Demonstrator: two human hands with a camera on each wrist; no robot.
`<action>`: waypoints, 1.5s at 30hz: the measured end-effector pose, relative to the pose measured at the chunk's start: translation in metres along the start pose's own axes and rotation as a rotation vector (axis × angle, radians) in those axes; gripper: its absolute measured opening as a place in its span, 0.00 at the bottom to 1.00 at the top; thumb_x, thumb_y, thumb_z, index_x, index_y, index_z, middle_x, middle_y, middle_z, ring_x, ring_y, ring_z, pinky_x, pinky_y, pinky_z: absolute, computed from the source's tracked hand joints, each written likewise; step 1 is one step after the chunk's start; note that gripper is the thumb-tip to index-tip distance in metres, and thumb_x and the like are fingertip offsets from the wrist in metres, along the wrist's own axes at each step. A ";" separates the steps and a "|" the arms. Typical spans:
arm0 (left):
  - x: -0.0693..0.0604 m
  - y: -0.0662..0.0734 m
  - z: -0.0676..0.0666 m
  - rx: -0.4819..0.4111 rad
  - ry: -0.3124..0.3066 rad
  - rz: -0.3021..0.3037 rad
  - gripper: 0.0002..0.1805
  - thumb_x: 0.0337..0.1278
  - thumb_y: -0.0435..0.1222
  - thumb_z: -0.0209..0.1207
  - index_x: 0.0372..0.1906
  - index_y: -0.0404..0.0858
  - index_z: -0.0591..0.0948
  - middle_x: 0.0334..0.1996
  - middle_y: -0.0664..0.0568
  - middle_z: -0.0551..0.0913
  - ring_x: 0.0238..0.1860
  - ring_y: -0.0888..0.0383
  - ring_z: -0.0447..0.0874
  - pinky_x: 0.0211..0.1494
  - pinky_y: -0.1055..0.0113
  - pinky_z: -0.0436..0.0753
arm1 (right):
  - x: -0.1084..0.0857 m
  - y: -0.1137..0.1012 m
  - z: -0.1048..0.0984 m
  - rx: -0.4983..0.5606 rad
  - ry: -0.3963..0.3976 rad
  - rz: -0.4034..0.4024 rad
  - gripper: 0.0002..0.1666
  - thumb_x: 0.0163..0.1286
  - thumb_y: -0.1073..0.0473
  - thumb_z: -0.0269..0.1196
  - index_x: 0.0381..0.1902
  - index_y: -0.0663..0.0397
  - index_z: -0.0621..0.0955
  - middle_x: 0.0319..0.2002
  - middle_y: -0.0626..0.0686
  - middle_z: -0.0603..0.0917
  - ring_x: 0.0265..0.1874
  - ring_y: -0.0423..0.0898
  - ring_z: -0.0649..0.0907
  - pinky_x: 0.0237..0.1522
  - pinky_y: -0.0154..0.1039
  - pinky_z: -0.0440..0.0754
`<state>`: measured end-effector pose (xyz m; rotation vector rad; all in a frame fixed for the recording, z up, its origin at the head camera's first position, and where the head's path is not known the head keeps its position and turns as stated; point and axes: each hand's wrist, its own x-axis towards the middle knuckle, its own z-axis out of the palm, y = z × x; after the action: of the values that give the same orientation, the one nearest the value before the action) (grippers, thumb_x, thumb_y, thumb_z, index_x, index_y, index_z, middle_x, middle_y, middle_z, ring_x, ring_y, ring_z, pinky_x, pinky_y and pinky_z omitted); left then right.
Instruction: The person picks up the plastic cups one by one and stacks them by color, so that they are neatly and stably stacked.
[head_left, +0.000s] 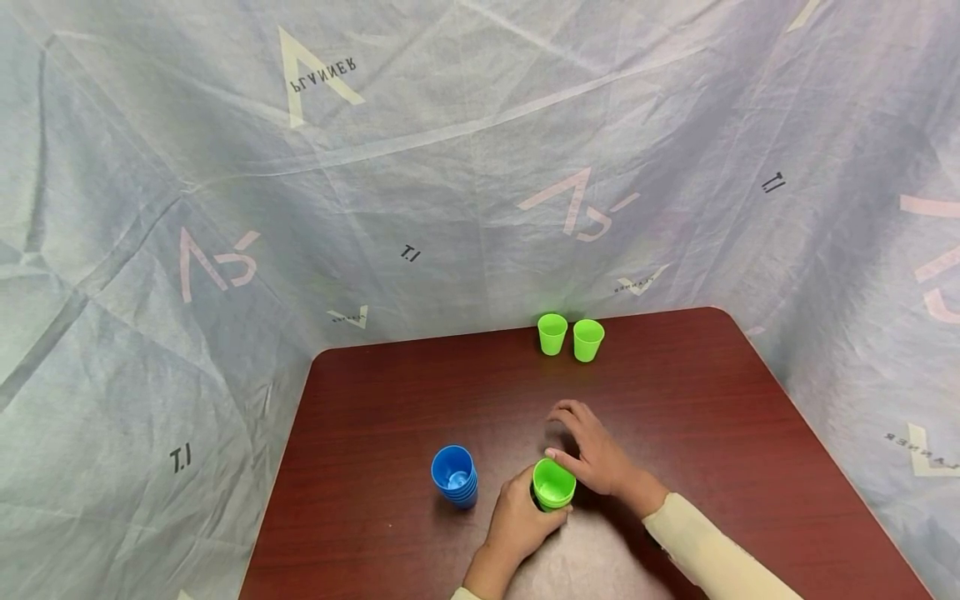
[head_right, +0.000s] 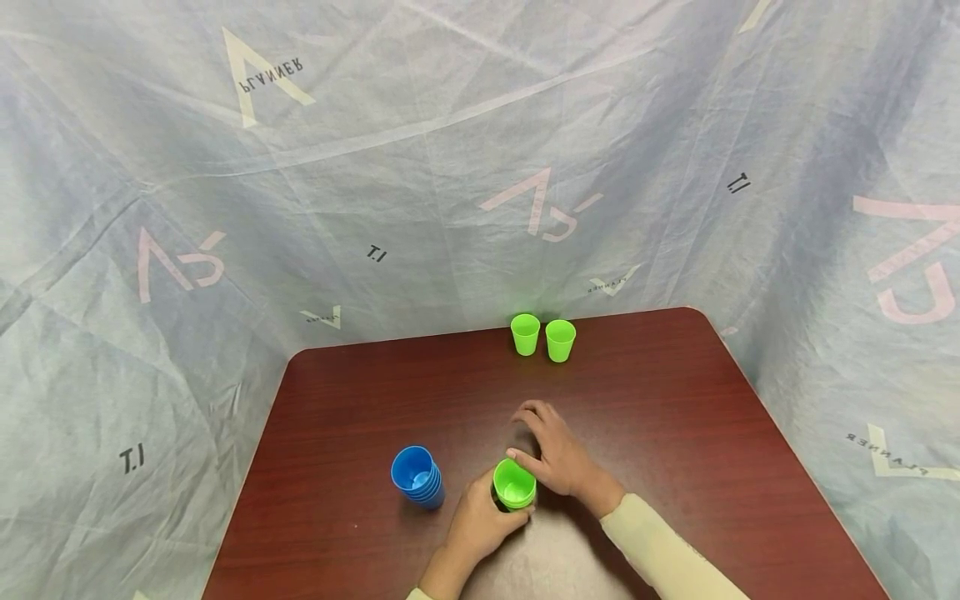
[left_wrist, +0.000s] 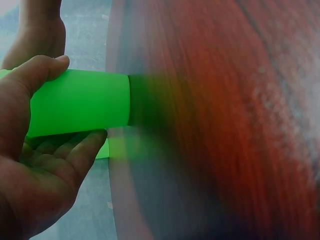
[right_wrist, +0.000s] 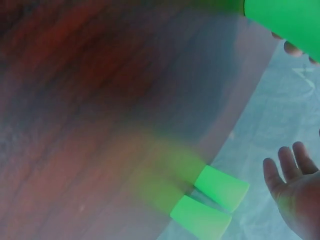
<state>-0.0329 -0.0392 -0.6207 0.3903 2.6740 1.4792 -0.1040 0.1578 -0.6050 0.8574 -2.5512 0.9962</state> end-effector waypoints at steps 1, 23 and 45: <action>0.000 0.000 0.000 -0.001 -0.002 -0.004 0.32 0.46 0.43 0.81 0.60 0.49 0.83 0.47 0.61 0.90 0.47 0.69 0.85 0.54 0.65 0.85 | 0.001 0.001 -0.001 0.001 0.000 0.006 0.28 0.68 0.52 0.71 0.63 0.46 0.77 0.63 0.54 0.78 0.63 0.50 0.77 0.62 0.57 0.79; 0.000 0.000 0.003 0.032 0.002 -0.046 0.35 0.44 0.41 0.80 0.62 0.46 0.81 0.51 0.58 0.90 0.52 0.64 0.87 0.58 0.60 0.85 | 0.029 0.032 -0.021 -0.109 0.014 0.099 0.40 0.69 0.46 0.70 0.75 0.54 0.73 0.79 0.64 0.66 0.79 0.69 0.64 0.74 0.75 0.60; 0.002 0.000 0.007 0.031 0.017 -0.041 0.33 0.41 0.39 0.83 0.58 0.46 0.84 0.48 0.57 0.91 0.50 0.62 0.89 0.56 0.60 0.87 | 0.064 0.076 -0.031 -0.263 -0.094 0.281 0.44 0.74 0.45 0.65 0.80 0.56 0.65 0.83 0.71 0.54 0.82 0.73 0.52 0.77 0.78 0.52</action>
<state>-0.0334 -0.0334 -0.6242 0.3233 2.7039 1.4386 -0.1997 0.1961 -0.5945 0.4939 -2.8557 0.6787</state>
